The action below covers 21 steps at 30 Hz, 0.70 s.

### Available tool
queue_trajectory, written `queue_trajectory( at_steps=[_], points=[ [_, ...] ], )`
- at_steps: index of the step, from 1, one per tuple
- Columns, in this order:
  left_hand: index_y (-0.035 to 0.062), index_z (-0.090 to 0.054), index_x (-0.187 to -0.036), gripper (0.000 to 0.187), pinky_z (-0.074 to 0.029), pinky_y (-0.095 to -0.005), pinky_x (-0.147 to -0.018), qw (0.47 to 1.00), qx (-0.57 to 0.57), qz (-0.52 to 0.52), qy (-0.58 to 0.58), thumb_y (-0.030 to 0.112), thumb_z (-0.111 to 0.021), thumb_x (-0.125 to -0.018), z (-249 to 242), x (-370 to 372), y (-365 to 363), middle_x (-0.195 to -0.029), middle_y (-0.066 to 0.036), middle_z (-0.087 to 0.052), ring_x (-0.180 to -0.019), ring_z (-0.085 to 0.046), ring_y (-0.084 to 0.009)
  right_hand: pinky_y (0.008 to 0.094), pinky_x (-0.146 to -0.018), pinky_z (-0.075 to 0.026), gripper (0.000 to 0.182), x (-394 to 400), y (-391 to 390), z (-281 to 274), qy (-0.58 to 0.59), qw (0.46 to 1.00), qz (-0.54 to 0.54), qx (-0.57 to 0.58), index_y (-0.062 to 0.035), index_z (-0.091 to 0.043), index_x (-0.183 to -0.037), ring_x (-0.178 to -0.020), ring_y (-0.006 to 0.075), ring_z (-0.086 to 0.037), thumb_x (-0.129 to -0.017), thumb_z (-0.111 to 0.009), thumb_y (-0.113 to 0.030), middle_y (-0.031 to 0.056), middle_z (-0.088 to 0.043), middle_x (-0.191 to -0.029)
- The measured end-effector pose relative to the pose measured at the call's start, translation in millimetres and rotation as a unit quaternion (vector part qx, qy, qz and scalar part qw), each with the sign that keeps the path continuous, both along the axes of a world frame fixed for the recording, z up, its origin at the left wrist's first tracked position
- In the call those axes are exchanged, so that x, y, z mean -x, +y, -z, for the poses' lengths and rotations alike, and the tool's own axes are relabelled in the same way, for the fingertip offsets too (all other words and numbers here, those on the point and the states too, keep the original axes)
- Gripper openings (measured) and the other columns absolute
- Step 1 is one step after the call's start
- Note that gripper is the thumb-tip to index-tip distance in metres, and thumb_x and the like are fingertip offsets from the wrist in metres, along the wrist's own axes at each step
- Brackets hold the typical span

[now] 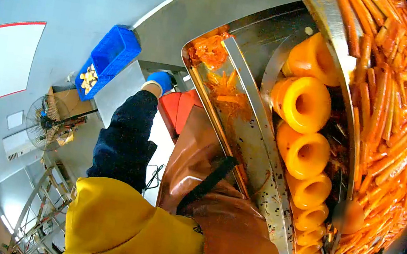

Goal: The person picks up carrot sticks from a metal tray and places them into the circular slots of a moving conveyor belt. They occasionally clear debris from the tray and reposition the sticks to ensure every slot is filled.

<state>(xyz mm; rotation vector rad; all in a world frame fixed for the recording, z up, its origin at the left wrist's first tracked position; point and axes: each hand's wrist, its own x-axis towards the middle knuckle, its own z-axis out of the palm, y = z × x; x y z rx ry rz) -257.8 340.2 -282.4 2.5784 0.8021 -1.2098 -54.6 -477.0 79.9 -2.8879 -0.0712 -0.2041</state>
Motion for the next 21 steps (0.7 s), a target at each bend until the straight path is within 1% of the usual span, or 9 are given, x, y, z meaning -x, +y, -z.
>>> queue_trajectory(
  at_steps=[3, 6, 10, 11, 13, 14, 15, 17, 21],
  points=[
    [0.0146, -0.068, -0.1, 0.029, -0.049, -0.0433, -0.083, 0.998, 0.028, 0.051, 0.035, 0.026, -0.062, -0.074, 49, 8, 17, -0.107, -0.014, -0.063, -0.098, -0.06, -0.0347, 0.0351, -0.102, -0.033, 0.034, 4, 15, -5, -0.011, 0.999, -0.001, 0.041, 0.0039, -0.049, -0.123, -0.118, 0.0247, -0.044, -0.092, -0.045, -0.01, 0.0148, -0.049, -0.127],
    [0.0138, -0.07, -0.095, 0.037, -0.051, -0.0429, -0.079, 0.973, 0.078, 0.053, 0.208, 0.019, -0.074, -0.059, 29, -12, 4, -0.1, -0.013, -0.066, -0.094, -0.063, -0.0328, 0.0355, -0.1, -0.034, 0.033, 4, 21, -8, -0.025, 0.997, -0.003, 0.072, 0.0037, -0.05, -0.122, -0.116, 0.0253, -0.046, -0.092, -0.046, -0.011, 0.0151, -0.05, -0.125],
    [0.0106, -0.071, -0.086, 0.032, -0.051, -0.0434, -0.074, 0.982, 0.075, 0.047, 0.167, 0.018, -0.074, -0.056, 107, 26, 20, -0.092, -0.015, -0.067, -0.087, -0.064, -0.0333, 0.0359, -0.099, -0.036, 0.033, 11, 31, -7, -0.04, 0.995, -0.005, 0.096, 0.0035, -0.052, -0.12, -0.113, 0.0261, -0.047, -0.092, -0.047, -0.013, 0.0155, -0.052, -0.123],
    [0.0089, -0.071, -0.087, 0.034, -0.051, -0.0432, -0.071, 0.971, 0.147, 0.059, 0.179, 0.018, -0.074, -0.055, 149, 46, 42, -0.088, -0.018, -0.066, -0.083, -0.064, -0.0333, 0.0361, -0.098, -0.036, 0.032, 13, 34, -6, -0.045, 0.994, -0.005, 0.098, 0.0034, -0.052, -0.119, -0.113, 0.0263, -0.048, -0.092, -0.047, -0.013, 0.0156, -0.052, -0.122],
    [0.0072, -0.07, -0.085, 0.03, -0.051, -0.0431, -0.069, 0.967, 0.18, 0.137, 0.113, 0.02, -0.072, -0.058, 146, 53, 40, -0.087, -0.018, -0.066, -0.08, -0.064, -0.0332, 0.0363, -0.098, -0.037, 0.032, 18, 40, -4, -0.052, 0.993, -0.007, 0.104, 0.0033, -0.053, -0.118, -0.111, 0.0267, -0.049, -0.092, -0.048, -0.014, 0.0158, -0.053, -0.121],
    [0.0075, -0.068, -0.087, 0.029, -0.05, -0.0439, -0.072, 0.967, 0.203, 0.082, 0.132, 0.025, -0.068, -0.064, 149, 53, 36, -0.09, -0.018, -0.066, -0.082, -0.063, -0.0341, 0.0364, -0.097, -0.037, 0.032, 20, 44, -2, -0.057, 0.993, -0.007, 0.107, 0.0032, -0.053, -0.118, -0.111, 0.0269, -0.049, -0.092, -0.048, -0.015, 0.0159, -0.053, -0.12],
    [0.0078, -0.066, -0.091, 0.028, -0.05, -0.0446, -0.074, 0.984, 0.163, -0.009, 0.073, 0.027, -0.063, -0.071, 149, 62, 22, -0.092, -0.018, -0.065, -0.083, -0.062, -0.0356, 0.0366, -0.097, -0.037, 0.032, 23, 47, 0, -0.061, 0.992, -0.008, 0.106, 0.0032, -0.054, -0.117, -0.11, 0.0271, -0.049, -0.092, -0.048, -0.015, 0.016, -0.054, -0.12],
    [0.0088, -0.065, -0.097, 0.031, -0.05, -0.0447, -0.075, 0.979, -0.001, 0.122, -0.166, 0.029, -0.06, -0.074, 213, 101, 9, -0.094, -0.019, -0.065, -0.085, -0.061, -0.0379, 0.0368, -0.096, -0.038, 0.031, 31, 53, 2, -0.067, 0.992, -0.002, 0.106, 0.0031, -0.055, -0.116, -0.109, 0.0275, -0.05, -0.092, -0.049, -0.016, 0.0162, -0.055, -0.118],
    [0.0123, -0.065, -0.095, 0.024, -0.051, -0.044, -0.074, 0.988, 0.122, 0.095, -0.02, 0.025, -0.058, -0.076, 175, 68, -44, -0.096, -0.017, -0.064, -0.086, -0.061, -0.0381, 0.0373, -0.095, -0.04, 0.031, 44, 52, 5, -0.062, 0.991, 0.006, 0.117, 0.0028, -0.056, -0.114, -0.106, 0.0282, -0.052, -0.092, -0.05, -0.018, 0.0166, -0.056, -0.116]
  ],
)
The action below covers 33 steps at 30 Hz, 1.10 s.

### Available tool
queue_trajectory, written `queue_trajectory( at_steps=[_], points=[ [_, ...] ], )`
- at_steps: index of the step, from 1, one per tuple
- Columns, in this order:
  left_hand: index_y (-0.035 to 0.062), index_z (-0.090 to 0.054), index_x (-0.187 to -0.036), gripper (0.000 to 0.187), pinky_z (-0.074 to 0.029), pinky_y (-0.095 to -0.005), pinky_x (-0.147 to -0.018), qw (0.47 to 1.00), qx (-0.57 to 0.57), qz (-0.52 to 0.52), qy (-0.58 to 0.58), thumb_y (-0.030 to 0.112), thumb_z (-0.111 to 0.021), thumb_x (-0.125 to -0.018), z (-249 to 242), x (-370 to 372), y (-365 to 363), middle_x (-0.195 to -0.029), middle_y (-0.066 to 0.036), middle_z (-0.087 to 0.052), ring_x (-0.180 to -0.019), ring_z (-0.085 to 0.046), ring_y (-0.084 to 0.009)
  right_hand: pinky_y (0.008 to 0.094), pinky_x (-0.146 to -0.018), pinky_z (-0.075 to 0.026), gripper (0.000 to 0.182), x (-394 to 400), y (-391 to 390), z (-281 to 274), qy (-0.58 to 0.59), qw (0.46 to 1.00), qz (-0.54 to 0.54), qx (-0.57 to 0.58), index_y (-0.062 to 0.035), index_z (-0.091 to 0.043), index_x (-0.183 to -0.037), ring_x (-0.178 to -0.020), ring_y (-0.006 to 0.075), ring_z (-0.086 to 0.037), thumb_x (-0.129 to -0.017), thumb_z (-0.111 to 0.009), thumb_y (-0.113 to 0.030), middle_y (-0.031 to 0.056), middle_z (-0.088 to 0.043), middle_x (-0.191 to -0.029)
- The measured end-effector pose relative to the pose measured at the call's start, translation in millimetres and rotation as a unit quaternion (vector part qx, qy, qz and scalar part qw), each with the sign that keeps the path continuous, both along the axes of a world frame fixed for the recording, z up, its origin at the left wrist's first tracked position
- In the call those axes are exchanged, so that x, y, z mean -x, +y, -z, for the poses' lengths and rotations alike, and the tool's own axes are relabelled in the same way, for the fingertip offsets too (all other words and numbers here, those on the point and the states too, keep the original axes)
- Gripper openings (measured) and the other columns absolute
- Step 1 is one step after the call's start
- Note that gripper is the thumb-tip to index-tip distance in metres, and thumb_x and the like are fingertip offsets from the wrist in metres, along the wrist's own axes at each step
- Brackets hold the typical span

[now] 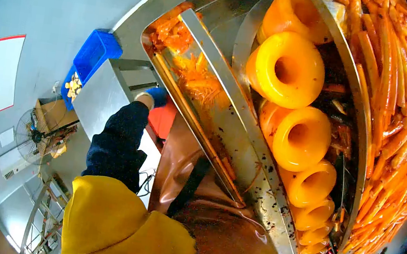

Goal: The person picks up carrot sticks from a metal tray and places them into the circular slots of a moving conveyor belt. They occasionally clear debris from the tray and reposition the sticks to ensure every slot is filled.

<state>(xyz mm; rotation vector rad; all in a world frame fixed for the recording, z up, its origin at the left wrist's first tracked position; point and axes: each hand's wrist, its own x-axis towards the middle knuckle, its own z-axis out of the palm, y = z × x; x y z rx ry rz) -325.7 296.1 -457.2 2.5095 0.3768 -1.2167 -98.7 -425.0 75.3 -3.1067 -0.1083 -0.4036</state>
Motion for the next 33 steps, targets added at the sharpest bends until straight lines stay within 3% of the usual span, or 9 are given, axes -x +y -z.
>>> queue_trajectory(
  at_steps=[2, 4, 6, 7, 14, 21, 27, 31, 33],
  points=[
    [0.0116, -0.067, -0.087, 0.018, -0.052, -0.0434, -0.069, 0.999, 0.036, 0.032, -0.019, 0.019, -0.058, -0.073, -14, -12, -18, -0.092, -0.017, -0.065, -0.084, -0.062, -0.0367, 0.0376, -0.094, -0.04, 0.031, 1, -3, -5, -0.001, 1.0, 0.002, 0.008, 0.0027, -0.057, -0.113, -0.105, 0.0286, -0.053, -0.092, -0.05, -0.019, 0.0168, -0.057, -0.114],
    [0.011, -0.067, -0.083, 0.016, -0.051, -0.0411, -0.067, 0.822, 0.011, 0.558, -0.116, 0.016, -0.059, -0.071, 107, 35, 27, -0.089, -0.014, -0.066, -0.08, -0.063, -0.034, 0.0378, -0.093, -0.041, 0.031, 5, -1, -9, -0.009, 1.0, 0.003, 0.018, 0.0026, -0.058, -0.112, -0.104, 0.029, -0.054, -0.092, -0.051, -0.02, 0.017, -0.058, -0.113],
    [0.015, -0.068, -0.089, 0.02, -0.048, -0.038, -0.077, 0.976, 0.137, 0.121, 0.118, 0.023, -0.061, -0.071, 25, 1, 29, -0.094, -0.013, -0.066, -0.09, -0.061, -0.03, 0.0381, -0.092, -0.042, 0.031, 3, -3, -7, -0.023, 0.999, 0.004, 0.042, 0.0025, -0.058, -0.111, -0.103, 0.0294, -0.054, -0.092, -0.051, -0.02, 0.0172, -0.058, -0.112],
    [0.017, -0.069, -0.091, 0.023, -0.046, -0.0365, -0.082, 0.973, 0.139, -0.101, 0.156, 0.026, -0.062, -0.072, -26, -20, 28, -0.097, -0.012, -0.066, -0.094, -0.06, -0.028, 0.0382, -0.092, -0.042, 0.031, 3, 1, -7, -0.027, 0.998, 0.001, 0.052, 0.0024, -0.059, -0.111, -0.102, 0.0296, -0.055, -0.092, -0.052, -0.021, 0.0173, -0.059, -0.111],
    [0.0156, -0.062, -0.113, 0.03, -0.049, -0.0353, -0.081, 0.96, -0.094, 0.064, 0.254, 0.018, -0.05, -0.086, 21, 68, 94, -0.114, -0.01, -0.061, -0.102, -0.059, -0.0269, 0.0377, -0.093, -0.041, 0.032, 20, 9, -1, -0.031, 0.997, 0.017, 0.064, 0.0021, -0.057, -0.113, -0.103, 0.0296, -0.055, -0.093, -0.05, -0.021, 0.0177, -0.058, -0.113],
    [0.0143, -0.062, -0.113, 0.03, -0.049, -0.035, -0.082, 0.992, 0.069, 0.093, 0.042, 0.017, -0.05, -0.086, -20, -12, -95, -0.114, -0.011, -0.061, -0.102, -0.059, -0.0271, 0.034, -0.103, -0.032, 0.038, 55, -50, -14, 0.013, 0.996, 0.071, -0.044, 0.0023, -0.043, -0.129, -0.117, 0.026, -0.047, -0.095, -0.039, -0.015, 0.0173, -0.048, -0.129],
    [0.0132, -0.062, -0.113, 0.029, -0.048, -0.0348, -0.083, 0.98, -0.013, 0.087, 0.179, 0.017, -0.05, -0.086, -41, -49, -45, -0.114, -0.012, -0.061, -0.102, -0.059, -0.0274, 0.0306, -0.079, -0.047, 0.032, 71, -123, -22, -0.039, 0.993, 0.078, 0.074, -0.0019, -0.051, -0.123, -0.094, 0.0241, -0.06, -0.095, -0.044, -0.015, 0.0094, -0.052, -0.129],
    [0.0124, -0.062, -0.112, 0.029, -0.048, -0.0347, -0.083, 0.978, -0.04, 0.101, 0.18, 0.017, -0.05, -0.086, -39, -25, -52, -0.114, -0.012, -0.06, -0.102, -0.059, -0.0275, 0.0332, -0.083, -0.044, 0.031, 72, -70, -14, 0.003, 0.968, 0.133, 0.211, -0.0104, -0.055, -0.122, -0.098, 0.0236, -0.057, -0.096, -0.042, -0.019, 0.009, -0.057, -0.123],
    [0.0121, -0.062, -0.112, 0.029, -0.048, -0.0346, -0.083, 0.982, -0.012, 0.113, 0.149, 0.017, -0.05, -0.086, -44, -19, -79, -0.114, -0.013, -0.06, -0.102, -0.059, -0.0276, 0.0343, -0.09, -0.041, 0.033, 85, -68, -9, 0.03, 0.97, 0.203, 0.129, -0.0099, -0.053, -0.124, -0.104, 0.0272, -0.053, -0.096, -0.039, -0.021, 0.0105, -0.055, -0.124]
  ],
)
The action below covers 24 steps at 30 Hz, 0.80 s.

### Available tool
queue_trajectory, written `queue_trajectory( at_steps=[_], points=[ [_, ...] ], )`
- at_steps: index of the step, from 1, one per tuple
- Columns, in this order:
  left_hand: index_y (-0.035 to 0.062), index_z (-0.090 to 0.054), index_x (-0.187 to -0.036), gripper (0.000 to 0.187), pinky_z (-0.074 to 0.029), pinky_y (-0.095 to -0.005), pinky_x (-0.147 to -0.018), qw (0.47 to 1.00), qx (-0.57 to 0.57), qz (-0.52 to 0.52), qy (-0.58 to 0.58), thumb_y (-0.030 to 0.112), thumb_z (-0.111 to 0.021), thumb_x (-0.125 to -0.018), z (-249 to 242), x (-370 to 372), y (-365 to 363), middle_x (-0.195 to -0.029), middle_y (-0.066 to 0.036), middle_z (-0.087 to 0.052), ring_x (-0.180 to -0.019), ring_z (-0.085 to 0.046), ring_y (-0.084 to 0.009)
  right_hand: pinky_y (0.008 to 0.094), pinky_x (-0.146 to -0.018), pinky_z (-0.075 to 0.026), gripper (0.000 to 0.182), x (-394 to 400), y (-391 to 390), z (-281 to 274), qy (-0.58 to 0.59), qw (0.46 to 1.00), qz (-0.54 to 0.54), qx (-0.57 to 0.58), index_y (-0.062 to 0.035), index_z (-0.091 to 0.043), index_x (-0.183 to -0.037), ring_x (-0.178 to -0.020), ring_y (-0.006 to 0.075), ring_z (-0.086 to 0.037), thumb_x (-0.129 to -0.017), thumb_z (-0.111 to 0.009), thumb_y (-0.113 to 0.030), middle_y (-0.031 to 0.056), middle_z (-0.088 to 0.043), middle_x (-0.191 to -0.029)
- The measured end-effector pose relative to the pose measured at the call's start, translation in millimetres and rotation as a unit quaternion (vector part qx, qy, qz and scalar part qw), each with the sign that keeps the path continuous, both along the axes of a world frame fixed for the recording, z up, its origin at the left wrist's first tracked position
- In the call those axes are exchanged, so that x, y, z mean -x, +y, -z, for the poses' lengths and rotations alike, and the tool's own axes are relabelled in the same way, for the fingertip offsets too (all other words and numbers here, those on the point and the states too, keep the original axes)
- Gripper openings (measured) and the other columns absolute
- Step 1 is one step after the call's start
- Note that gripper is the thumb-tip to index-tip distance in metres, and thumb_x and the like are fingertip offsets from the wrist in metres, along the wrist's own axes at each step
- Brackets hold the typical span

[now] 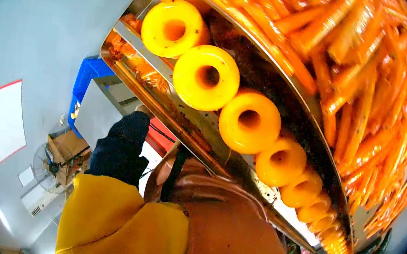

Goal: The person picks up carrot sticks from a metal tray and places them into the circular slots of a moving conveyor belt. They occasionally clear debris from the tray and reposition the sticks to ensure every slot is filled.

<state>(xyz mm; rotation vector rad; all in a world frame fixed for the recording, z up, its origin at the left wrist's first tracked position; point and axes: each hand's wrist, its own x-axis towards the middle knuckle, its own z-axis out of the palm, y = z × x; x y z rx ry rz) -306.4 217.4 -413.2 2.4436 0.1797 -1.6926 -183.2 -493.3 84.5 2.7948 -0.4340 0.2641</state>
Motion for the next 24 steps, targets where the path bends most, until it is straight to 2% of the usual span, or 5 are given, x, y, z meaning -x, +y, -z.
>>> queue_trajectory(
  at_steps=[2, 9, 11, 17, 24],
  points=[
    [0.0117, -0.062, -0.112, 0.029, -0.048, -0.0345, -0.084, 0.999, 0.029, 0.003, -0.029, 0.017, -0.051, -0.086, -4, 3, -25, -0.114, -0.013, -0.06, -0.102, -0.059, -0.0276, 0.0348, -0.099, -0.035, 0.035, 17, -12, 0, 0.057, 0.992, -0.104, 0.043, -0.0039, -0.05, -0.126, -0.111, 0.0299, -0.05, -0.096, -0.039, -0.019, 0.0142, -0.052, -0.126],
    [0.0104, -0.062, -0.112, 0.029, -0.047, -0.0343, -0.084, 0.995, 0.088, 0.017, -0.054, 0.017, -0.051, -0.086, -22, 2, -64, -0.115, -0.014, -0.06, -0.102, -0.059, -0.0279, 0.0331, -0.101, -0.034, 0.033, 31, -39, 6, -0.127, 0.949, -0.117, -0.262, 0.0008, -0.05, -0.124, -0.116, 0.0232, -0.048, -0.094, -0.045, -0.011, 0.0124, -0.054, -0.124],
    [0.01, -0.062, -0.112, 0.028, -0.047, -0.0342, -0.084, 0.994, 0.092, 0.02, -0.051, 0.017, -0.051, -0.086, -25, 5, -61, -0.115, -0.014, -0.06, -0.102, -0.059, -0.028, 0.0335, -0.1, -0.036, 0.032, 26, -19, 9, -0.092, 0.973, -0.11, -0.184, 0.001, -0.051, -0.123, -0.116, 0.022, -0.049, -0.092, -0.048, -0.006, 0.0117, -0.055, -0.123],
    [0.0088, -0.062, -0.111, 0.028, -0.047, -0.034, -0.085, 0.995, 0.094, 0.008, -0.032, 0.017, -0.051, -0.087, -40, -17, -29, -0.115, -0.015, -0.06, -0.102, -0.058, -0.0282, 0.0353, -0.084, -0.046, 0.024, -40, 86, 20, -0.128, 0.935, -0.219, -0.249, -0.0046, -0.065, -0.104, -0.09, 0.024, -0.06, -0.08, -0.063, -0.003, 0.0106, -0.064, -0.101],
    [0.0075, -0.062, -0.111, 0.028, -0.046, -0.0337, -0.086, 0.971, 0.23, -0.064, 0.011, 0.016, -0.052, -0.087, -111, -44, -50, -0.115, -0.015, -0.059, -0.102, -0.058, -0.0284, 0.0421, -0.073, -0.05, 0.044, -138, 161, 43, -0.014, 0.964, -0.238, -0.121, -0.0045, -0.064, -0.097, -0.084, 0.034, -0.062, -0.078, -0.062, -0.044, 0.0194, -0.063, -0.095]
  ],
)
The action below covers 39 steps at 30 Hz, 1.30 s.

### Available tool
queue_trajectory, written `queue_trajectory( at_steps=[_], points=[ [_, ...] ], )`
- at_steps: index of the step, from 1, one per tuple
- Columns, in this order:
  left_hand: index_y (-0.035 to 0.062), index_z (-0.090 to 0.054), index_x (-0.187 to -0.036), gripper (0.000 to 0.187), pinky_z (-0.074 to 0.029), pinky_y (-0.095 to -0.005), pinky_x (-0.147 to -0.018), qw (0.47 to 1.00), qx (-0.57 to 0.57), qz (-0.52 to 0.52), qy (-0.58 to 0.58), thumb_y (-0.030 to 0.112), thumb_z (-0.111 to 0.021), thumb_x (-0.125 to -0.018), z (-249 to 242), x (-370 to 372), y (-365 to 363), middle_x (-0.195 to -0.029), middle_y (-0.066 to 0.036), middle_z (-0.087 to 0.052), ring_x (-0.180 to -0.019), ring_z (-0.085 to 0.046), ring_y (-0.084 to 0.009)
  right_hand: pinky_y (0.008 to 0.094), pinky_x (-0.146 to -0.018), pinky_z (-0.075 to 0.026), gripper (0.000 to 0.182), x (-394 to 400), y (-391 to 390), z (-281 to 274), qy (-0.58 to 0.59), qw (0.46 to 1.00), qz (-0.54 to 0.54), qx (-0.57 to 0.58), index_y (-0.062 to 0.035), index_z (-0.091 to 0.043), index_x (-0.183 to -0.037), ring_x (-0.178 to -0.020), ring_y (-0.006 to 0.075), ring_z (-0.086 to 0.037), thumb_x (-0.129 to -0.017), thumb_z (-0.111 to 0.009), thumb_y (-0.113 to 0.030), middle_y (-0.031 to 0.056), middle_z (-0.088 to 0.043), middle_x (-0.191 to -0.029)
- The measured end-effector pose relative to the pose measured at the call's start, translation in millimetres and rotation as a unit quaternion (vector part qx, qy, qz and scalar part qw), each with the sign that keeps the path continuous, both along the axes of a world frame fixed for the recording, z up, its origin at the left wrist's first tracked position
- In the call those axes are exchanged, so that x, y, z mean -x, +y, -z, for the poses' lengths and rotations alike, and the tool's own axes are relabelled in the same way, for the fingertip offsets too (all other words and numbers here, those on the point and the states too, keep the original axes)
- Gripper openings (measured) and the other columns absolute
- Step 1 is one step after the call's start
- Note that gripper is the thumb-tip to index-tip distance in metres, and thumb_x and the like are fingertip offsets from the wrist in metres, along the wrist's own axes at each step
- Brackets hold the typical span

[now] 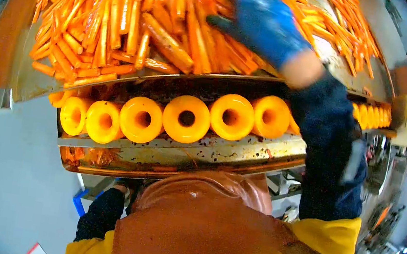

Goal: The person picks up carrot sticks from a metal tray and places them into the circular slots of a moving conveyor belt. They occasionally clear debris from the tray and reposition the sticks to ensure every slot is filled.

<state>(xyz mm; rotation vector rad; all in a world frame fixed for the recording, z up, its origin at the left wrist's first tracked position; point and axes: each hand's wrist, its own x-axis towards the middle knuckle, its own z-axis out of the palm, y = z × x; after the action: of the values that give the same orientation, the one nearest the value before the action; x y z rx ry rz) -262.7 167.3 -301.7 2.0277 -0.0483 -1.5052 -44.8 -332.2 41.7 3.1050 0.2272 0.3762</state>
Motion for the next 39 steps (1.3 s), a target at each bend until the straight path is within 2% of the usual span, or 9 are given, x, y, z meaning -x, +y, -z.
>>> queue_trajectory(
  at_steps=[8, 13, 19, 23, 26, 31, 35, 37, 39],
  points=[
    [0.006, -0.062, -0.111, 0.028, -0.046, -0.0334, -0.087, 0.946, 0.261, 0.15, 0.119, 0.016, -0.052, -0.087, -246, -91, -50, -0.115, -0.016, -0.059, -0.102, -0.058, -0.0287, 0.0447, -0.079, -0.047, 0.045, -27, -35, -6, 0.072, 0.993, 0.028, -0.086, -0.0033, -0.06, -0.101, -0.088, 0.0389, -0.06, -0.079, -0.057, -0.042, 0.0223, -0.063, -0.095],
    [0.0043, -0.067, -0.1, 0.022, -0.051, -0.0332, -0.068, 0.886, 0.266, 0.197, -0.324, 0.007, -0.061, -0.08, -369, -147, -166, -0.085, -0.011, -0.067, -0.076, -0.064, -0.0249, 0.0263, -0.073, -0.048, 0.032, 45, -86, -32, -0.004, 0.838, 0.079, -0.54, -0.0018, -0.064, -0.098, -0.081, 0.0113, -0.06, -0.081, -0.065, -0.03, 0.0065, -0.064, -0.088],
    [0.0094, -0.062, -0.113, 0.036, -0.049, -0.0335, -0.081, 0.616, 0.263, 0.283, -0.686, 0.004, -0.063, -0.077, -383, -188, -325, -0.105, -0.007, -0.065, -0.094, -0.061, -0.0256, 0.0245, -0.071, -0.045, 0.023, 206, -160, 11, -0.229, 0.716, 0.183, -0.634, -0.0015, -0.064, -0.1, -0.078, 0.0113, -0.057, -0.081, -0.063, -0.015, 0.0031, -0.063, -0.088],
    [0.015, -0.054, -0.123, 0.051, -0.047, -0.0364, -0.089, 0.628, 0.237, 0.329, -0.664, 0.014, -0.067, -0.074, -369, -207, -419, -0.124, -0.01, -0.054, -0.104, -0.057, -0.0292, 0.0253, -0.064, -0.046, 0.022, 255, -185, 80, -0.106, 0.794, 0.316, -0.509, -0.0011, -0.066, -0.101, -0.067, 0.0075, -0.055, -0.084, -0.064, -0.016, 0.0014, -0.065, -0.078],
    [0.0166, -0.055, -0.122, 0.054, -0.049, -0.0376, -0.081, 0.582, 0.171, 0.427, -0.67, 0.022, -0.069, -0.07, -350, -221, -449, -0.117, -0.011, -0.055, -0.097, -0.058, -0.0305, 0.0262, -0.065, -0.047, 0.024, 264, -173, 61, -0.207, 0.712, 0.415, -0.527, -0.0009, -0.065, -0.102, -0.068, 0.0083, -0.056, -0.085, -0.063, -0.017, 0.0027, -0.065, -0.079],
    [0.0166, -0.061, -0.106, 0.04, -0.049, -0.0402, -0.069, 0.595, 0.13, 0.477, -0.633, 0.027, -0.071, -0.069, -350, -229, -451, -0.092, -0.008, -0.054, -0.083, -0.06, -0.0291, 0.0293, -0.069, -0.049, 0.022, 253, -142, 76, -0.251, 0.719, 0.228, -0.607, -0.0012, -0.063, -0.102, -0.078, 0.0151, -0.061, -0.083, -0.064, -0.012, 0.0061, -0.065, -0.092],
    [0.0065, -0.06, -0.095, 0.03, -0.051, -0.0332, -0.07, 0.478, 0.289, 0.316, -0.767, 0.016, -0.074, -0.071, -348, -243, -429, -0.089, -0.011, -0.062, -0.08, -0.063, -0.0268, 0.0304, -0.07, -0.049, 0.035, 252, -142, 70, -0.127, 0.882, 0.276, -0.36, -0.0049, -0.063, -0.104, -0.075, 0.0217, -0.061, -0.075, -0.073, -0.022, 0.0097, -0.063, -0.09],
    [0.0033, -0.06, -0.097, 0.022, -0.048, -0.0299, -0.081, 0.658, 0.297, 0.155, -0.675, 0.0, -0.067, -0.076, -373, -230, -415, -0.096, -0.01, -0.064, -0.089, -0.062, -0.0211, 0.0327, -0.068, -0.05, 0.035, 254, -151, 65, -0.131, 0.878, 0.281, -0.364, -0.0079, -0.065, -0.1, -0.072, 0.0239, -0.06, -0.073, -0.075, -0.027, 0.0103, -0.062, -0.091],
    [0.0003, -0.059, -0.101, 0.019, -0.044, -0.0309, -0.089, 0.637, 0.371, 0.068, -0.673, -0.003, -0.058, -0.083, -382, -230, -396, -0.104, -0.01, -0.062, -0.097, -0.059, -0.0204, 0.034, -0.07, -0.05, 0.032, 248, -175, 52, -0.185, 0.881, 0.232, -0.369, -0.0083, -0.066, -0.099, -0.077, 0.0237, -0.062, -0.074, -0.074, -0.027, 0.0114, -0.063, -0.092]
  ],
)
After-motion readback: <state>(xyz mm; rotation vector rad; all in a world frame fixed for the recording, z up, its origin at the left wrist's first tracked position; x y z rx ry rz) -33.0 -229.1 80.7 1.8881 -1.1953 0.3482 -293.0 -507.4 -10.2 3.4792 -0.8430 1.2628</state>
